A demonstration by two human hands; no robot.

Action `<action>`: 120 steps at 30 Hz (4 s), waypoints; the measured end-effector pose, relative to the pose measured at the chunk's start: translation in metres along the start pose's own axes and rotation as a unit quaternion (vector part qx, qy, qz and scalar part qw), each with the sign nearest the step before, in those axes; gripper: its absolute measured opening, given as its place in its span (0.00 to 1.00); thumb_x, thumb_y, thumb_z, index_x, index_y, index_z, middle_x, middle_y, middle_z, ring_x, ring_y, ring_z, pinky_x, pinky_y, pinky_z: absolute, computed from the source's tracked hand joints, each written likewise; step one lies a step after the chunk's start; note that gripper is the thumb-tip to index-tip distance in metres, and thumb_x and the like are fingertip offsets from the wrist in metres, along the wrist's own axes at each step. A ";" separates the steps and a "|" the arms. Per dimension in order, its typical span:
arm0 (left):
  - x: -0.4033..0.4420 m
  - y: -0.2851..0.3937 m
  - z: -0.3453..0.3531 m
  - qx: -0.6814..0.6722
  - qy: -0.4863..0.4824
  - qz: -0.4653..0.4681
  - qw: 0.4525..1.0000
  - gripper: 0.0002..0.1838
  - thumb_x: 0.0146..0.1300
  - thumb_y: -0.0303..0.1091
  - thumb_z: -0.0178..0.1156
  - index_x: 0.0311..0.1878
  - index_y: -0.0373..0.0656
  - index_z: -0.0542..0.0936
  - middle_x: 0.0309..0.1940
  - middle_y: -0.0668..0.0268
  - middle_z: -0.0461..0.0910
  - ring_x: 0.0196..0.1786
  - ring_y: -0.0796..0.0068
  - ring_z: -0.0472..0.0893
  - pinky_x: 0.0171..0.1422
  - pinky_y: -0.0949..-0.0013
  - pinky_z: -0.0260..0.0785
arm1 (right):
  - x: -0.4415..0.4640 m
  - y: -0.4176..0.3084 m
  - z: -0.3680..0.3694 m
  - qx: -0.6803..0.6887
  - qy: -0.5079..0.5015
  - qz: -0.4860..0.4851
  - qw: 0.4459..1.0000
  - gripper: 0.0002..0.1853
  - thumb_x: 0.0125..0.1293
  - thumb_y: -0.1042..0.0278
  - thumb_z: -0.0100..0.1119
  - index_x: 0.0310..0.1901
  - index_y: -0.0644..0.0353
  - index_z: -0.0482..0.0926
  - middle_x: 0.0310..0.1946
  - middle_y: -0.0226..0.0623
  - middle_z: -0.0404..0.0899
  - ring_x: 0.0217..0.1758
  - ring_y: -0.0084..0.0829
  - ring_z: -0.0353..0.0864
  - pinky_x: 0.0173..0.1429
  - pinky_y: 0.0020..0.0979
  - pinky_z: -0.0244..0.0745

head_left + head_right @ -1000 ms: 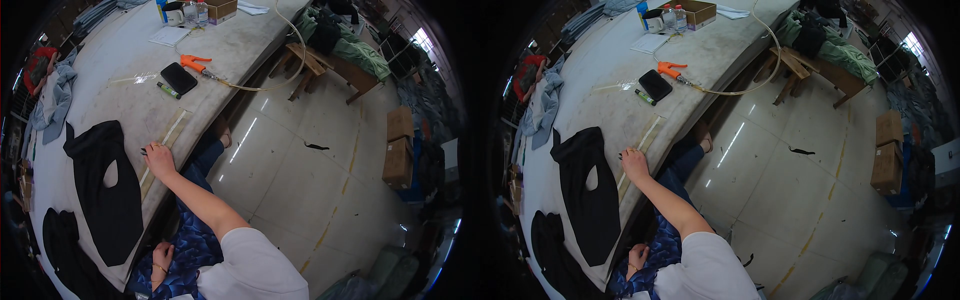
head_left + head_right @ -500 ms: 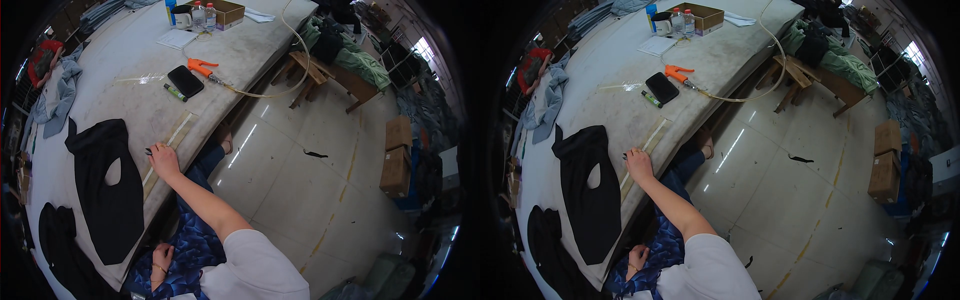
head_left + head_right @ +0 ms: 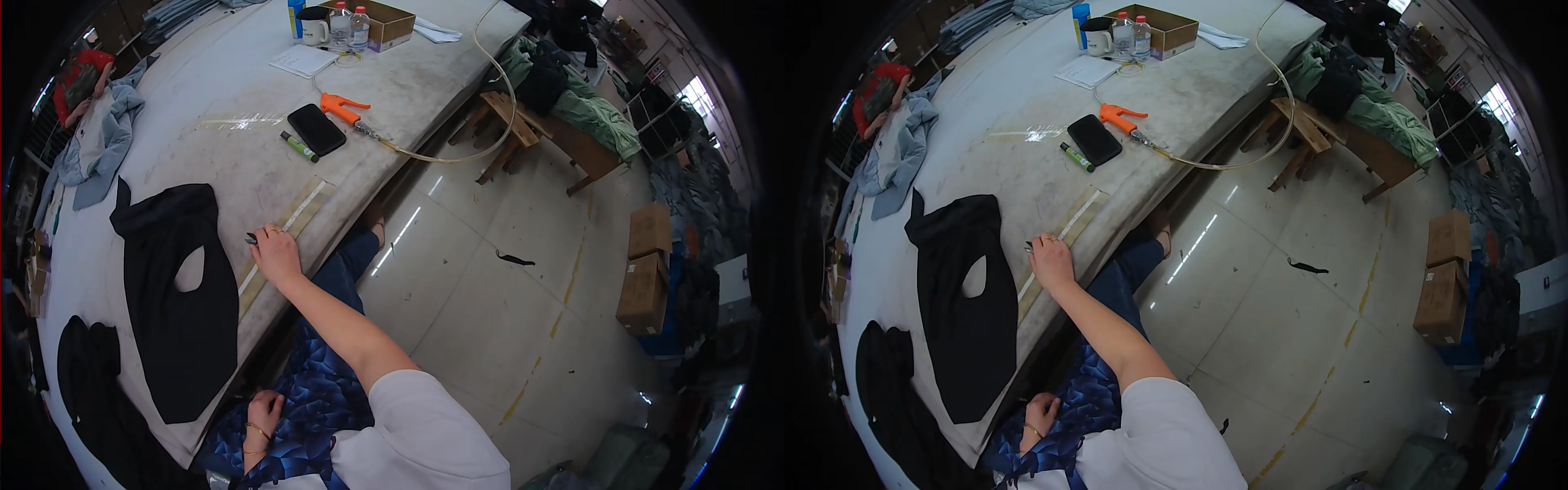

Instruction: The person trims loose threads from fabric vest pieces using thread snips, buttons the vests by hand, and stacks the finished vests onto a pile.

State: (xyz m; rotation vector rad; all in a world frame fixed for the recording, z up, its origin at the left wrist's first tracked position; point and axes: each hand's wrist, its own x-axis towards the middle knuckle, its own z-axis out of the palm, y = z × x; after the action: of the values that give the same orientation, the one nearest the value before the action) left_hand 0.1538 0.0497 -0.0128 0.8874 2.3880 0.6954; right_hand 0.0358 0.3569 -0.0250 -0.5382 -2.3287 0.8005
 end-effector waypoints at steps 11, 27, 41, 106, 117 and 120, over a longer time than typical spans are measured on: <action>-0.014 -0.001 -0.003 -0.021 0.035 -0.037 0.998 0.09 0.59 0.34 0.61 0.32 0.37 0.82 0.34 0.54 0.81 0.40 0.53 0.80 0.47 0.60 0.73 | 0.001 0.002 -0.002 -0.029 -0.009 0.009 0.999 0.12 0.55 0.62 0.63 0.39 0.57 0.77 0.38 0.39 0.75 0.42 0.44 0.77 0.45 0.41 0.73; 0.200 0.021 -0.090 0.015 0.324 0.036 0.945 0.30 0.60 0.48 0.61 0.59 0.36 0.71 0.55 0.47 0.74 0.58 0.49 0.73 0.63 0.57 0.66 | 0.012 0.007 -0.008 -0.012 -0.015 -0.065 0.998 0.14 0.61 0.64 0.60 0.44 0.63 0.76 0.42 0.45 0.75 0.42 0.46 0.78 0.44 0.41 0.73; -0.041 0.050 -0.201 -0.202 0.039 0.104 0.973 0.13 0.60 0.36 0.64 0.40 0.36 0.80 0.25 0.54 0.79 0.28 0.59 0.82 0.30 0.67 0.70 | 0.016 -0.097 0.050 -0.070 -0.195 -0.440 0.874 0.21 0.51 0.70 0.61 0.50 0.50 0.79 0.61 0.41 0.68 0.65 0.44 0.64 0.66 0.46 0.60; 0.002 -0.065 -0.068 0.090 0.413 -0.164 0.892 0.10 0.57 0.31 0.60 0.42 0.41 0.76 0.32 0.60 0.80 0.29 0.56 0.79 0.35 0.61 0.72 | -0.100 -0.107 -0.015 0.009 -0.253 -0.028 0.967 0.38 0.58 0.65 0.66 0.64 0.76 0.58 0.57 0.59 0.64 0.56 0.51 0.72 0.56 0.40 0.73; 0.001 -0.062 -0.068 0.072 0.419 -0.165 0.890 0.09 0.60 0.31 0.59 0.42 0.40 0.77 0.34 0.57 0.81 0.31 0.53 0.79 0.35 0.59 0.72 | -0.111 -0.091 -0.049 0.024 -0.280 0.063 0.958 0.29 0.56 0.66 0.67 0.56 0.71 0.67 0.44 0.49 0.73 0.31 0.40 0.79 0.40 0.37 0.77; 0.002 -0.061 -0.068 0.070 0.419 -0.167 0.890 0.09 0.60 0.32 0.59 0.42 0.40 0.77 0.34 0.57 0.81 0.30 0.54 0.79 0.35 0.58 0.71 | -0.112 -0.093 -0.045 -0.012 -0.291 0.029 0.956 0.29 0.56 0.65 0.68 0.55 0.71 0.68 0.38 0.46 0.76 0.29 0.38 0.79 0.37 0.36 0.76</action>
State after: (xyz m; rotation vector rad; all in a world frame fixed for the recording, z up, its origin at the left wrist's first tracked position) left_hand 0.0846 -0.0087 0.0007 0.1829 3.2709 0.8936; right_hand 0.1306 0.2460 0.0180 -0.4187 -2.8693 1.0734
